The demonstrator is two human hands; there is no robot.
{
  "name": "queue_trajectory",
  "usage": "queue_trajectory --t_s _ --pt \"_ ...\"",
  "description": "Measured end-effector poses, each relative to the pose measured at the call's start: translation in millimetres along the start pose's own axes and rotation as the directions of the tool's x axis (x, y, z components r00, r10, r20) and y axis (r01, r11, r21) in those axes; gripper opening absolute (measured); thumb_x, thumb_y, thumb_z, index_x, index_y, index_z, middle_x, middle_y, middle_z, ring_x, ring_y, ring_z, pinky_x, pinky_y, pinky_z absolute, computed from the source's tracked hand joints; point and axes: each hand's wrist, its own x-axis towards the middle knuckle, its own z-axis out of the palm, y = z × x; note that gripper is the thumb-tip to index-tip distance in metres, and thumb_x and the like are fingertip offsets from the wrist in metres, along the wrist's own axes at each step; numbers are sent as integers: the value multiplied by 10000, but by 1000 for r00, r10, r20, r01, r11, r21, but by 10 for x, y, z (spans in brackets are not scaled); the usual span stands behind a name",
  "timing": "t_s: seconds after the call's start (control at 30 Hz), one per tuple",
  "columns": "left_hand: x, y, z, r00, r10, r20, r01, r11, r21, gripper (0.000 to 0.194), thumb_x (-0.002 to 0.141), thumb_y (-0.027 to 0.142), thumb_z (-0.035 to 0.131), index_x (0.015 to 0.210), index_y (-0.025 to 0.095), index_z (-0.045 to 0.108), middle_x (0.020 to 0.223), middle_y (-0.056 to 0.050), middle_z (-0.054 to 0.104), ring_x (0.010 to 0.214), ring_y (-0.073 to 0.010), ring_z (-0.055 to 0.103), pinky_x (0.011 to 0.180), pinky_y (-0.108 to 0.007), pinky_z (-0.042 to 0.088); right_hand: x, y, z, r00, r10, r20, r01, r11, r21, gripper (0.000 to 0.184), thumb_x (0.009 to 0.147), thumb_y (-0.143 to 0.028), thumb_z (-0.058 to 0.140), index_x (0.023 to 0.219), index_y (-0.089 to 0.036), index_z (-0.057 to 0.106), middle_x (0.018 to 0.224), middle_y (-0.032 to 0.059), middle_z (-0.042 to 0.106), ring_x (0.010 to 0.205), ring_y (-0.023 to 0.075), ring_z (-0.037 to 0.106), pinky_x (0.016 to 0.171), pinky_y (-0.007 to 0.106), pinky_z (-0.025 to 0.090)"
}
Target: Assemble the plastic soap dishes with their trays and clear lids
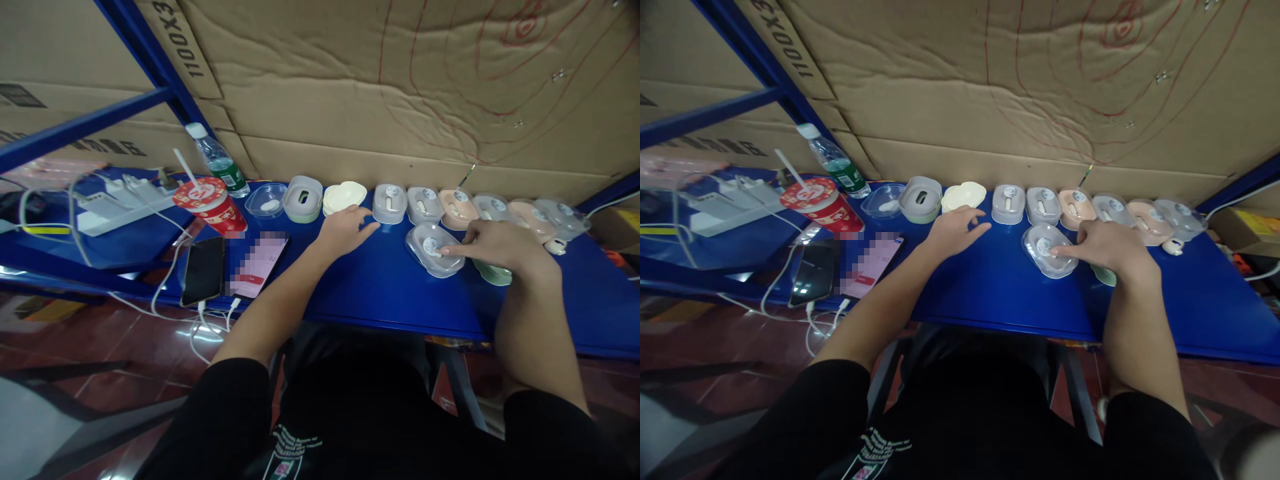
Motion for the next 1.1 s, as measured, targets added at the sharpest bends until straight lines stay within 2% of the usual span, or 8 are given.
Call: queue_trajectory --t_s 0.13,0.27,0.33,0.4,0.6,0.73,0.87,1.1 --pt "27 -91 22 998 -48 28 49 999 -10 445 1036 553 588 1302 223 725 1201 -86 786 1122 -266 712 956 -390 556 -64 -75 15 989 13 -149 -23 998 -62 790 681 -1010 643 881 -249 714 877 139 795 861 391 712 660 435 414" --pt "-2 -48 177 977 75 202 -64 996 -57 565 1017 624 575 1387 212 689 1230 -86 783 1153 -273 718 999 -406 552 -22 -234 140 952 -193 -239 199 980 1 742 817 -843 695 1252 -244 733 1081 144 810 981 387 737 737 443 492" --pt "-22 5 267 949 131 288 -115 991 -72 662 984 673 602 1449 203 650 1250 -96 777 1162 -287 720 991 -416 558 20 -284 218 930 -293 -223 301 954 4 711 873 -790 672 1339 -256 729 1221 155 790 1078 400 729 803 463 529" --pt "-37 52 330 931 155 332 -138 988 -73 722 964 689 624 1490 195 616 1262 -103 771 1176 -298 717 985 -421 561 59 -298 288 931 -314 -185 323 946 21 700 922 -769 618 1383 -253 724 1298 166 768 1138 419 716 857 494 548" --pt "-44 72 330 918 181 353 -159 983 -90 646 992 622 625 1471 189 632 1260 -94 771 1165 -285 720 1022 -425 551 132 -236 375 936 -282 -211 310 943 117 699 922 -783 603 1348 -252 761 1383 171 725 1269 445 666 999 560 557" --pt "-53 63 331 908 209 362 -191 978 -85 595 993 588 643 1447 203 650 1246 -89 769 1145 -279 722 1017 -426 559 185 -235 378 953 -245 -177 282 932 228 690 940 -731 622 1375 -209 740 1367 177 749 1187 424 720 981 553 579" --pt "-59 89 358 896 239 374 -225 971 -79 579 983 581 670 1433 216 665 1250 -85 760 1092 -268 735 968 -409 575 262 -293 450 939 -285 -192 338 870 360 630 982 -625 615 1424 -184 696 1382 164 754 1123 379 755 1006 551 592" --pt "-54 125 360 902 254 350 -237 967 -91 590 1002 657 626 1370 201 698 1188 -82 781 1080 -256 741 928 -381 571 338 -397 685 902 -352 -250 425 827 368 659 1070 -570 425 1602 -197 538 1628 147 579 1525 401 522 1276 649 397"
